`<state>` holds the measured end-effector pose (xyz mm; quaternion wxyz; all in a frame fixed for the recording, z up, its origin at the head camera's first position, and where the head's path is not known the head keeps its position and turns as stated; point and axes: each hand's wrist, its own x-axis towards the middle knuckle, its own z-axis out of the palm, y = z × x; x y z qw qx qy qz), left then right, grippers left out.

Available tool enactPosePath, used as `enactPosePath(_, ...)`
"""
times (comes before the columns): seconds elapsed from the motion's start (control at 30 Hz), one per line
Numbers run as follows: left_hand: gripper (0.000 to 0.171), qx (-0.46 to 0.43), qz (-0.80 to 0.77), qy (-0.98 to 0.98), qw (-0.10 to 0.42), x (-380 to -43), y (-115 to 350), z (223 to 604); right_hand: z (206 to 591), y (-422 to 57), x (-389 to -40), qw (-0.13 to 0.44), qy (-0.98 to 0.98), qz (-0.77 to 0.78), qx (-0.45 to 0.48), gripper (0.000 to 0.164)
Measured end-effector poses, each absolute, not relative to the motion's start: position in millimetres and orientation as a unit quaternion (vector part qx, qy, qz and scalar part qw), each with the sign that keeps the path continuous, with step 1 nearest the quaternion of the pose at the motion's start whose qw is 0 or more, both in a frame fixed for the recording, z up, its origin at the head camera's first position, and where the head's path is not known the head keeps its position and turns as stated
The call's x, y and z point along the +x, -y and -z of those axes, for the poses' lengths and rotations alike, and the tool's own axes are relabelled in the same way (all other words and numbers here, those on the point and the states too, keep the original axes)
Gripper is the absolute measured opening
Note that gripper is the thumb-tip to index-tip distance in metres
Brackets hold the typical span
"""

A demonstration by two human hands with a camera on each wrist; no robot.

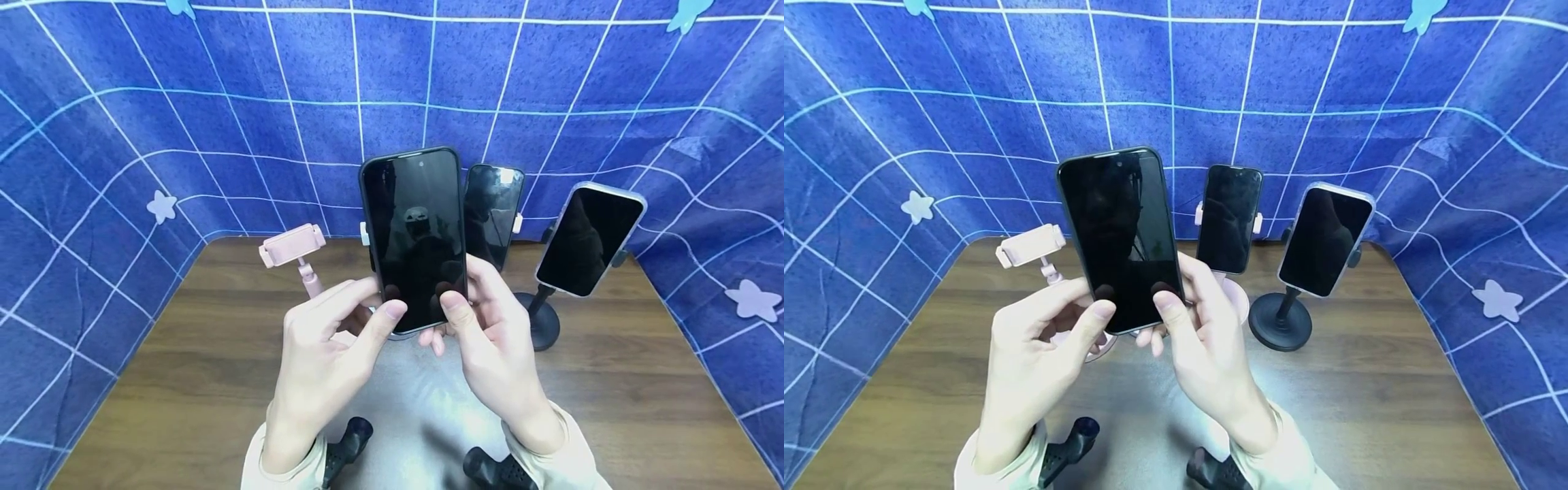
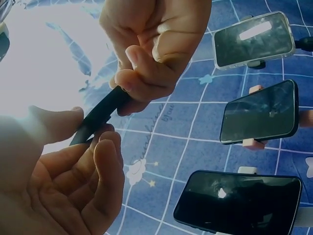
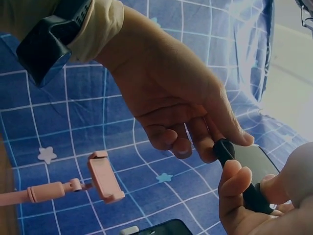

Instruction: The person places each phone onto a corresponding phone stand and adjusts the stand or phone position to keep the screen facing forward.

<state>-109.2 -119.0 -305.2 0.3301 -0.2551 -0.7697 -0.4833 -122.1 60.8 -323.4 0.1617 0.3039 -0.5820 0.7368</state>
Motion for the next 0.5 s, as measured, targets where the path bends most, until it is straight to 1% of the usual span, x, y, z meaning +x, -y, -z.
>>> enactPosePath(0.1,0.011,-0.249,0.494,0.769,0.321,-108.6,119.1,307.0,324.8,-61.4,-122.2,0.160,0.580,-0.739,0.303,0.032)
enactPosePath(0.33,0.009,-0.253,0.470,0.772,0.346,-114.1,121.5,304.4,322.5,-58.9,-124.4,0.152,0.593,-0.738,0.282,0.031)
enactPosePath(0.5,0.012,-0.244,0.457,0.783,0.344,-116.4,127.2,307.4,326.3,-56.4,-128.1,0.141,0.597,-0.741,0.275,0.031)
